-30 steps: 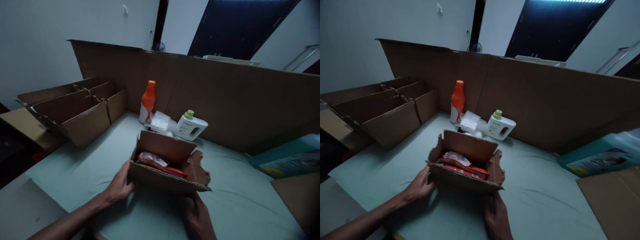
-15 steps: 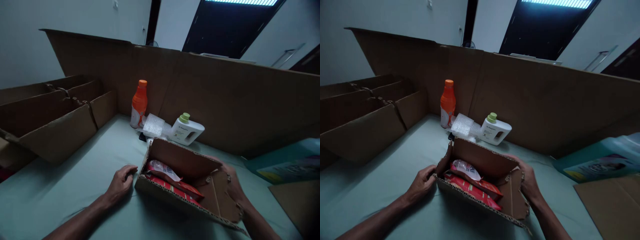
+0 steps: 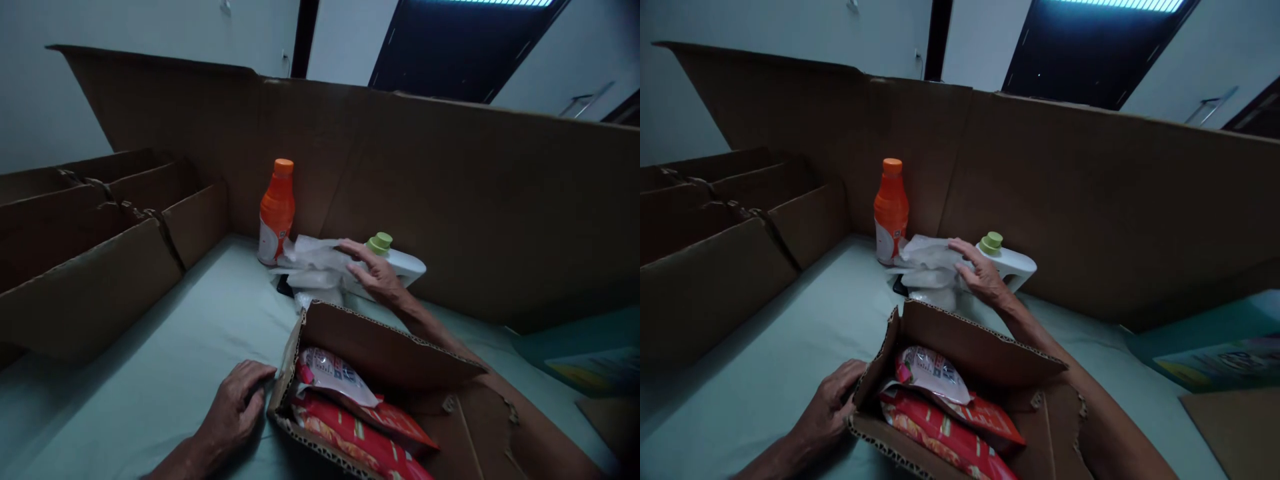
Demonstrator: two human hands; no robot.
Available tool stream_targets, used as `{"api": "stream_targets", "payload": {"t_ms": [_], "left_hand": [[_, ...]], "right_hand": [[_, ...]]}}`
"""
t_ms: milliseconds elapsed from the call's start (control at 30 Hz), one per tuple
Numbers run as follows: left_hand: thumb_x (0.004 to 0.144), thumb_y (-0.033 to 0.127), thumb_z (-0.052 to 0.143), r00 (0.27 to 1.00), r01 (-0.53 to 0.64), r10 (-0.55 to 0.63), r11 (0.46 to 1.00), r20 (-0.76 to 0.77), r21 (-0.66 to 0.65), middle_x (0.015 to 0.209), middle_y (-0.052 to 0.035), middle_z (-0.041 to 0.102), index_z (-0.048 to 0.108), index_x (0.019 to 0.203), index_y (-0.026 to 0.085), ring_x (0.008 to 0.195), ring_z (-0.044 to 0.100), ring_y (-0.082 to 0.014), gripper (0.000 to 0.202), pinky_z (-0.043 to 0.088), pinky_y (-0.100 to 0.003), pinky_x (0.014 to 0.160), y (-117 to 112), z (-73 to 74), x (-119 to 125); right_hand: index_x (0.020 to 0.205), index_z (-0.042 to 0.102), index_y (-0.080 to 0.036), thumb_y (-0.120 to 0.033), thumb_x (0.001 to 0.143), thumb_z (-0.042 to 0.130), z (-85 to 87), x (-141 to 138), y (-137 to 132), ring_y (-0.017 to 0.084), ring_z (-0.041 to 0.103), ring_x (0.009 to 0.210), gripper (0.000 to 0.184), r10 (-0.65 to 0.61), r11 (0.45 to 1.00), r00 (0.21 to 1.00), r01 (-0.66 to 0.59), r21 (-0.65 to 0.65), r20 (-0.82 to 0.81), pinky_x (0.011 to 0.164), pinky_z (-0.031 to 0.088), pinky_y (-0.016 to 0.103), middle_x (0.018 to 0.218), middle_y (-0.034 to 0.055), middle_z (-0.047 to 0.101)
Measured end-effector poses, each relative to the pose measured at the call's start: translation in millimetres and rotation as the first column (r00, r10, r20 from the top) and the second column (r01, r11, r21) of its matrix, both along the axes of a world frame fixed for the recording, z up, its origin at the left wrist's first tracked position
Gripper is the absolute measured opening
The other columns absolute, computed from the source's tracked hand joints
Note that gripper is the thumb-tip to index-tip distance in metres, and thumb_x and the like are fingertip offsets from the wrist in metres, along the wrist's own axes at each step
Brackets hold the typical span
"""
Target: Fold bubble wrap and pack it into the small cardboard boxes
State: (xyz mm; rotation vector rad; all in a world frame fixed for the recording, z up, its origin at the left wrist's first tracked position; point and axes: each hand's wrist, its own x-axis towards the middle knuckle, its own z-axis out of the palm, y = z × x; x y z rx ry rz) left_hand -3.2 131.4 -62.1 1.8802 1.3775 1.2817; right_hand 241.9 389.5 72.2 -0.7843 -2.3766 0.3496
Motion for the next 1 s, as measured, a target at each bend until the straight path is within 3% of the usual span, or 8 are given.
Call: {"api": "stream_targets", "payload": {"t_ms": [67,233,467,600,733,867,933,1000], "left_hand": [[0.087,0.012,0.045,1.0,-0.005,0.005,1.0,-0.003,0.02,0.096,-0.0089,0.073,0.067,0.108,0.021,0.084,0.066,-0.0227,0.032,0.053,-0.035,0.075,0,0.5,2],[0.084,0.01,0.046,1.0,-0.01,0.01,1.0,-0.027,-0.024,0.092,-0.0078,0.072,0.068,0.106,0.021,0.083,0.064,-0.0226,0.033,0.051,-0.036,0.075,0,5.9,6],[0.088,0.016,0.047,0.999,-0.026,0.024,0.999,-0.046,-0.035,0.085,-0.0077,0.072,0.069,0.095,0.021,0.078,0.064,-0.0225,0.024,0.053,-0.036,0.073,1,15.6,6],[0.085,0.014,0.047,0.999,-0.03,0.029,0.999,-0.022,-0.038,0.086,-0.0081,0.072,0.07,0.095,0.02,0.078,0.065,-0.0227,0.026,0.054,-0.036,0.073,1,16.1,5],[0.084,0.011,0.047,0.999,-0.037,0.037,0.999,-0.019,-0.035,0.086,-0.0075,0.073,0.07,0.101,0.02,0.079,0.066,-0.0222,0.03,0.055,-0.036,0.074,2,13.6,3],[0.084,0.009,0.046,1.0,-0.026,0.026,0.999,-0.014,-0.041,0.089,-0.0077,0.074,0.07,0.105,0.02,0.083,0.067,-0.0222,0.033,0.054,-0.036,0.076,1,10.3,2],[0.084,0.01,0.046,0.999,-0.035,0.034,0.998,-0.018,-0.049,0.09,-0.0081,0.074,0.07,0.105,0.02,0.084,0.067,-0.0225,0.033,0.055,-0.037,0.078,1,9.3,3],[0.085,0.011,0.047,0.999,-0.046,0.045,0.998,-0.019,-0.052,0.092,-0.0084,0.074,0.069,0.106,0.019,0.086,0.067,-0.0228,0.032,0.055,-0.038,0.079,0,9.0,3]], "right_hand": [[0.139,0.056,-0.025,-0.027,0.095,0.051,10.3,8,-7,0.024,0.049,0.139,0.044,-0.045,0.998,0.996,0.042,-0.035,-0.076,0.112,0.045,0.048,0.147,0.006,0.056],[0.139,0.057,-0.024,-0.025,0.093,0.054,19.0,17,-22,0.025,0.054,0.134,0.047,-0.061,0.996,0.998,0.06,-0.069,-0.01,0.104,0.051,0.046,0.144,0.0082,0.058],[0.101,0.079,-0.03,-0.008,0.086,0.058,7.0,2,-11,0.028,0.046,0.141,0.034,0.075,0.992,0.954,-0.1,0.075,0.291,0.113,0.042,0.056,0.151,0.0031,0.052],[0.109,0.076,-0.031,-0.003,0.081,0.061,-4.9,-16,0,0.028,0.04,0.145,0.042,0.168,0.984,0.912,-0.18,-0.004,0.374,0.115,0.037,0.059,0.154,0.0017,0.049],[0.127,0.067,-0.026,-0.008,0.082,0.062,-5.3,-26,14,0.026,0.047,0.141,0.049,0.161,0.971,0.977,-0.132,-0.197,0.141,0.117,0.033,0.059,0.145,0.0048,0.059],[0.142,0.053,-0.018,-0.027,0.094,0.056,21.3,-14,12,0.023,0.047,0.141,0.049,0.076,0.964,0.994,-0.093,-0.248,-0.078,0.116,0.039,0.047,0.151,0.0105,0.052],[0.143,0.051,-0.021,-0.031,0.093,0.06,42.8,3,-3,0.023,0.046,0.141,0.051,-0.043,0.95,0.949,-0.058,-0.306,-0.312,0.113,0.043,0.044,0.154,0.0099,0.047],[0.136,0.057,-0.026,-0.03,0.086,0.07,62.1,29,-28,0.023,0.048,0.138,0.052,-0.216,0.918,0.812,-0.019,-0.396,-0.542,0.107,0.049,0.042,0.154,0.0086,0.048]]}}
